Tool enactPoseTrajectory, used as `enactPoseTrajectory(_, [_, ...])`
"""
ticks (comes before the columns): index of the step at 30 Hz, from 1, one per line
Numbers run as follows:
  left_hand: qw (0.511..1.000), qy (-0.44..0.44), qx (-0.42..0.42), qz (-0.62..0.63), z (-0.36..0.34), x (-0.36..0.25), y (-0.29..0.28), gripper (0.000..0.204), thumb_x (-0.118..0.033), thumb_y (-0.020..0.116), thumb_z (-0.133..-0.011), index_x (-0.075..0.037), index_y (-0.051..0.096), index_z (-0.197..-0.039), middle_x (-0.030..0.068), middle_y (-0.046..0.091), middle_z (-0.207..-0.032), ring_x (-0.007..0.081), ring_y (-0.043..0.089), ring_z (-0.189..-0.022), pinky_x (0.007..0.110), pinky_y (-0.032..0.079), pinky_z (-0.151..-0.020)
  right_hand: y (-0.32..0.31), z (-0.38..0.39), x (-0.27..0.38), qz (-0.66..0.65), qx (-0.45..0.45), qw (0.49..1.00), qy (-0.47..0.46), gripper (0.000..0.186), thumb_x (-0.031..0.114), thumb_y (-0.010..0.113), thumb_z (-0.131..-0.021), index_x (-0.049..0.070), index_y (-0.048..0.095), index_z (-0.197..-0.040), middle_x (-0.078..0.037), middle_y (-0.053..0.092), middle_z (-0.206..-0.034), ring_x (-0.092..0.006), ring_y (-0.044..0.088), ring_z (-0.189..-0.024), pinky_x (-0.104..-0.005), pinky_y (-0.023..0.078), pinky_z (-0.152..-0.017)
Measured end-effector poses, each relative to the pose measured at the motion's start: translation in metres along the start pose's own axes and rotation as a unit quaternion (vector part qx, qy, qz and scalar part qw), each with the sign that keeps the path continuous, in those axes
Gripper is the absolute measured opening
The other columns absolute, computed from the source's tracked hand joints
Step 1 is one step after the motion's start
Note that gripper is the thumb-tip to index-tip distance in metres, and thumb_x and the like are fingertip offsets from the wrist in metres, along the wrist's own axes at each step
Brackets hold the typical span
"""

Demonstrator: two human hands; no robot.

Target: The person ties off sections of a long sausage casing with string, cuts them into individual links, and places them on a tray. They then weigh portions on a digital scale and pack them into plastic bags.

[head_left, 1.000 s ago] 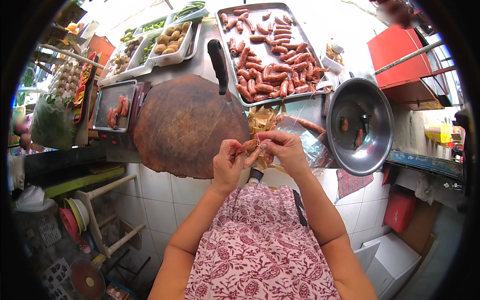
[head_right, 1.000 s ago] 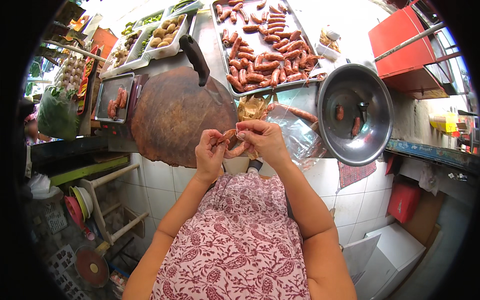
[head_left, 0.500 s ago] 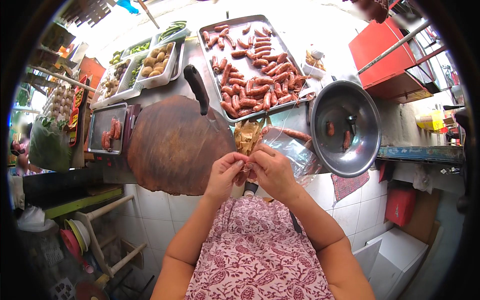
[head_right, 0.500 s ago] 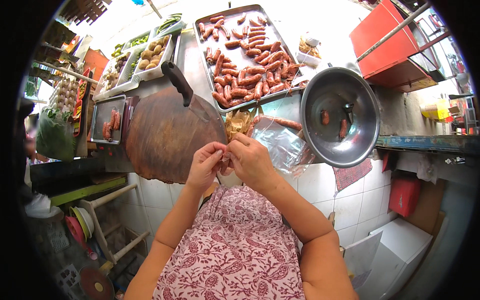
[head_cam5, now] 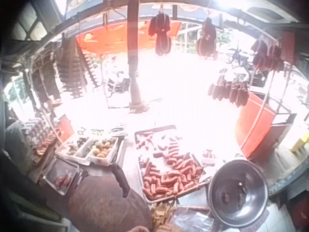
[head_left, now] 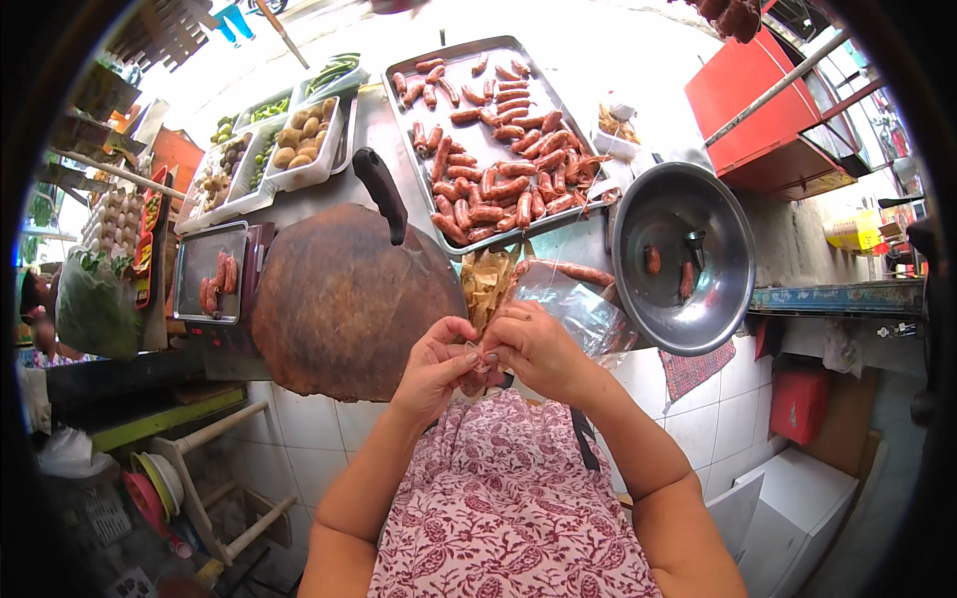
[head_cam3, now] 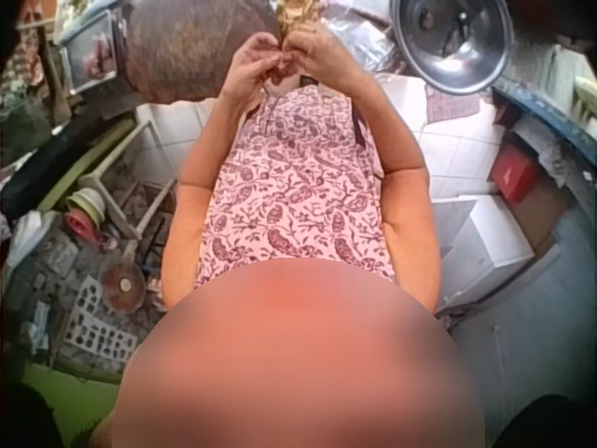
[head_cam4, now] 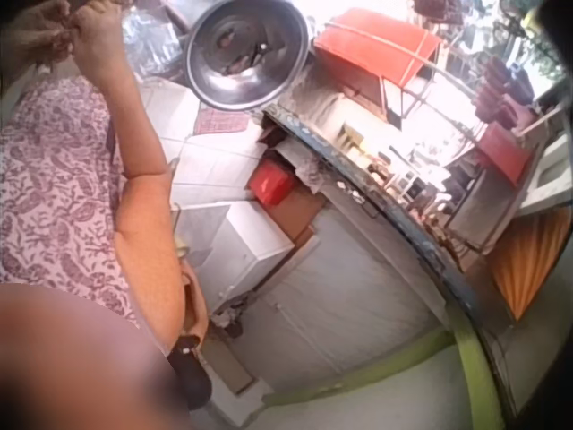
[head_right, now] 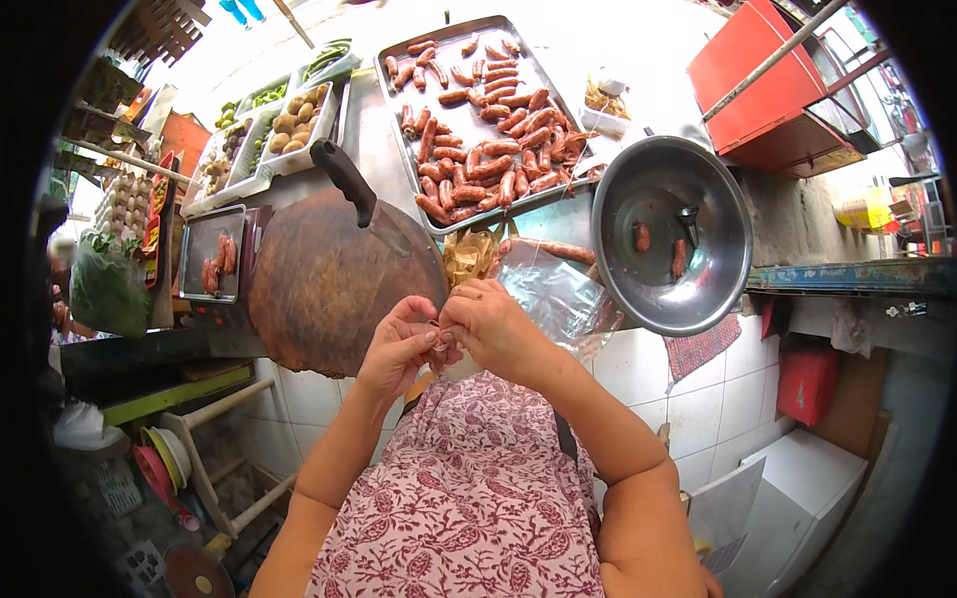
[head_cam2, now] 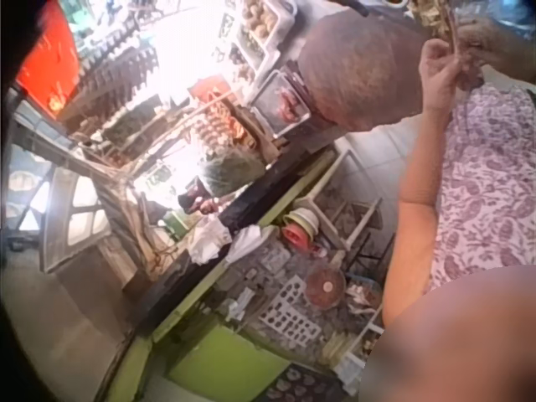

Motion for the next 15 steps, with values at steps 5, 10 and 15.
enactPoseTrajectory(5, [0.999,-0.004,0.020,-0.040,0.004,0.000,-0.002,0.019,-0.011,0.065,-0.095,0.005,0.065,-0.105,0.0168,0.072,-0.094,0.0287,0.074,-0.084,0.034,0.060,-0.068,-0.007,-0.005,0.013,0.033,0.021,0.999,-0.029,0.009,0.006,0.070,-0.078,0.006,0.061,-0.078,-0.006,0.060,-0.084,-0.0271,0.057,-0.092,-0.0398,0.040,-0.089])
enactPoseTrajectory(10, [0.987,-0.101,0.087,-0.084,0.002,-0.015,0.002,0.025,-0.014,0.061,-0.098,0.009,0.067,-0.106,0.0161,0.071,-0.095,0.0274,0.073,-0.087,0.035,0.060,-0.076,-0.012,-0.011,-0.006,-0.036,0.123,0.992,-0.008,0.016,0.006,0.070,-0.080,0.004,0.064,-0.095,-0.006,0.063,-0.089,-0.0250,0.061,-0.089,-0.0385,0.047,-0.084])
enactPoseTrajectory(15, [0.992,-0.063,0.046,-0.097,0.007,-0.019,-0.002,0.021,-0.013,0.061,-0.097,0.007,0.068,-0.099,0.0143,0.071,-0.088,0.0230,0.070,-0.077,0.035,0.060,-0.072,0.005,-0.004,-0.024,-0.352,0.193,0.900,0.169,0.038,0.011,0.063,-0.095,-0.002,0.053,-0.130,-0.004,0.065,-0.099,-0.0143,0.063,-0.084,-0.0305,0.053,-0.078])
Point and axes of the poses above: each hand's wrist, its own z-axis away from the middle knuckle, its own y-axis out of the palm, x = y × z, the point moved 2 cm from there along -z, towards the middle knuckle
